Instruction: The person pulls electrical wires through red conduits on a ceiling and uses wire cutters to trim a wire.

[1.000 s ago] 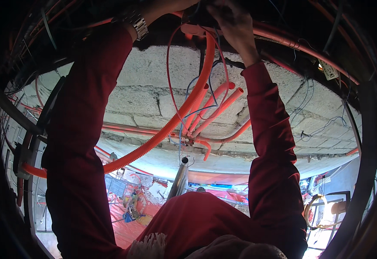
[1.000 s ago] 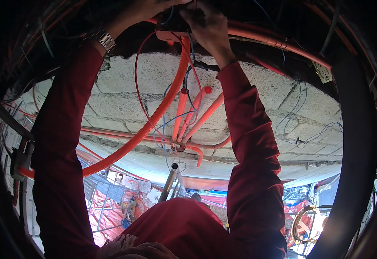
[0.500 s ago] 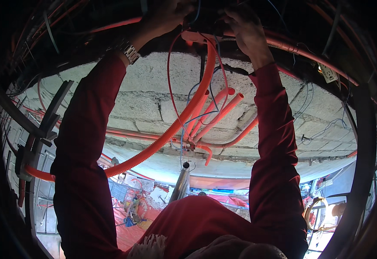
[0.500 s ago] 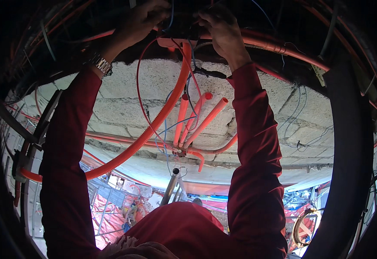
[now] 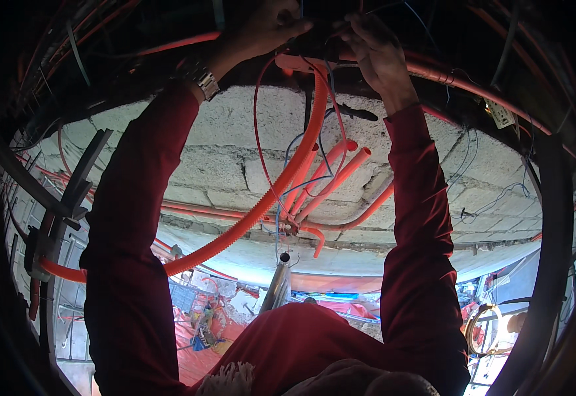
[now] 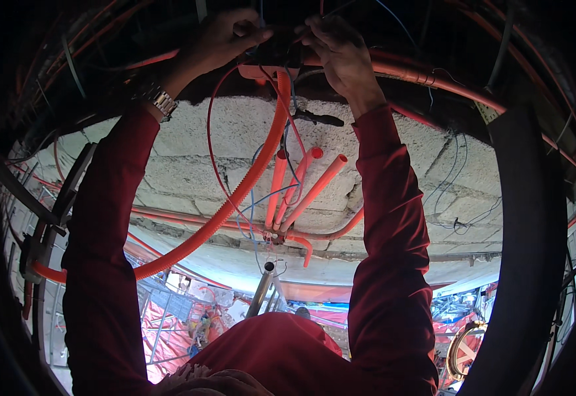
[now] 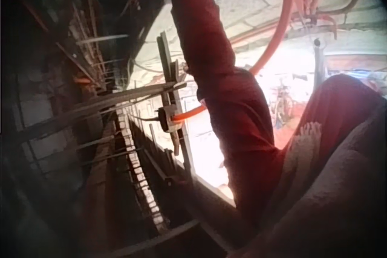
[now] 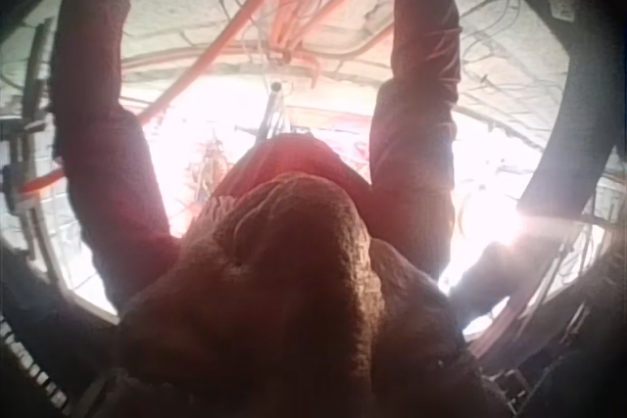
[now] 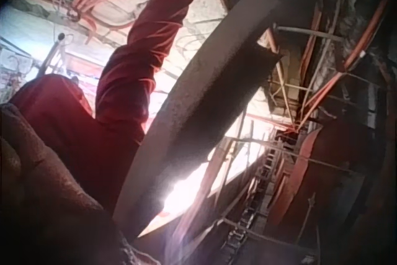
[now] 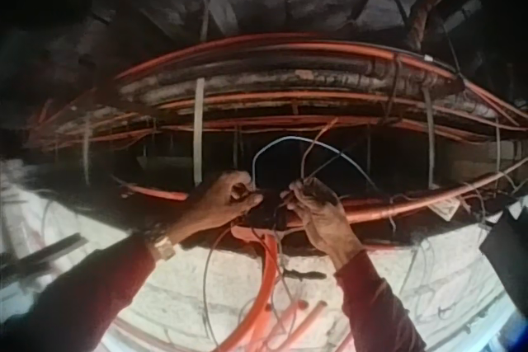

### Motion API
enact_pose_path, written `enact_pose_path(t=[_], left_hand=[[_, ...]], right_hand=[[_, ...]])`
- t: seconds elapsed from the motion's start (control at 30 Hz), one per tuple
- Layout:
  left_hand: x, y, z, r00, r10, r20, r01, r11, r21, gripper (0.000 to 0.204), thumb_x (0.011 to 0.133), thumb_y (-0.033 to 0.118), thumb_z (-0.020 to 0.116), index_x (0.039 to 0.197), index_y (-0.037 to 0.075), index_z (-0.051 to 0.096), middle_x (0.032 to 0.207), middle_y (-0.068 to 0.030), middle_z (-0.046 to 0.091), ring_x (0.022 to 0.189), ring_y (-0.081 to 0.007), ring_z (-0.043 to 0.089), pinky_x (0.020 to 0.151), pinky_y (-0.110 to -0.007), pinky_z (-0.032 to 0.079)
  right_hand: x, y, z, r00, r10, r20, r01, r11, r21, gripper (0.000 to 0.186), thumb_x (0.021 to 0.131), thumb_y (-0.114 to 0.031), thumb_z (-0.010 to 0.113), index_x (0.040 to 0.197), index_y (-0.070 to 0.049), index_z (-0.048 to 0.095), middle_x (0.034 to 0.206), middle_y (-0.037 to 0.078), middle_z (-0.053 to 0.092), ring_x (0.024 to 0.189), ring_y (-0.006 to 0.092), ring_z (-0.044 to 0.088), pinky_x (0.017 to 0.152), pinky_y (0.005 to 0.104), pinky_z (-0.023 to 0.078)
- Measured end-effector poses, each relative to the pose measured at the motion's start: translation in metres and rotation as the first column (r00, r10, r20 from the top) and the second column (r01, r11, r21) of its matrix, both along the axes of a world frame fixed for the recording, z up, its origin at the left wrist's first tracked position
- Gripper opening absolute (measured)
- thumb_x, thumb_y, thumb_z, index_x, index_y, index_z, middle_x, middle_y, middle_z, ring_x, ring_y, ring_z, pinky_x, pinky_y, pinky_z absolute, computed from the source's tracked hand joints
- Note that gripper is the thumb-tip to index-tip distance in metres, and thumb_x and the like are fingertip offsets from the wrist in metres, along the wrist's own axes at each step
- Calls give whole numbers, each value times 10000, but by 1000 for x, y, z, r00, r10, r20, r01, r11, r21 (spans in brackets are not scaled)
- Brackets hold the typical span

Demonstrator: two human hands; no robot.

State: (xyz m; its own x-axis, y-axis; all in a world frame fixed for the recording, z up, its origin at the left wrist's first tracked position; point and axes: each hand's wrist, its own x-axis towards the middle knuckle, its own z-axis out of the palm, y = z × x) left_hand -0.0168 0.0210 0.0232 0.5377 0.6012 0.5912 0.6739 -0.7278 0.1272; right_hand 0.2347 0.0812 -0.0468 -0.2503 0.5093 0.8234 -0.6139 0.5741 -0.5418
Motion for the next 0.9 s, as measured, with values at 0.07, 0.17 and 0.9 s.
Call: enact_pose_path(t=[0.07, 0.17, 0.9], left_hand=[[-13, 19, -9, 1000, 24, -8, -22, 978, 206, 417, 1027, 445, 626, 982, 31, 645, 791, -53, 670, 730, -120, 638, 698, -305, 536], [-11, 23, -13, 993, -53, 106, 24, 967, 255, 380, 997, 388, 676, 899, 25, 619, 721, -60, 647, 701, -127, 652, 641, -333, 519], [-32, 4, -11, 892, -313, 325, 374, 916, -145, 251, 1012, 187, 619, 1145, -19, 565, 1051, -129, 652, 993, -232, 725, 887, -393, 625]], right_hand=[[-8, -4, 1, 999, 23, -22, -23, 1000, -2, 128, 984, -109, 683, 1082, -27, 682, 1074, 95, 728, 1037, 216, 710, 865, 319, 558], [-5, -6, 0, 999, 19, -51, -20, 1000, -19, 120, 989, -95, 672, 1083, -21, 674, 1087, 100, 721, 1037, 223, 709, 864, 320, 562], [-2, -8, -3, 997, 26, -70, -29, 999, -39, 102, 1000, -87, 661, 1089, -38, 670, 1103, 76, 703, 1065, 238, 698, 871, 336, 553]])
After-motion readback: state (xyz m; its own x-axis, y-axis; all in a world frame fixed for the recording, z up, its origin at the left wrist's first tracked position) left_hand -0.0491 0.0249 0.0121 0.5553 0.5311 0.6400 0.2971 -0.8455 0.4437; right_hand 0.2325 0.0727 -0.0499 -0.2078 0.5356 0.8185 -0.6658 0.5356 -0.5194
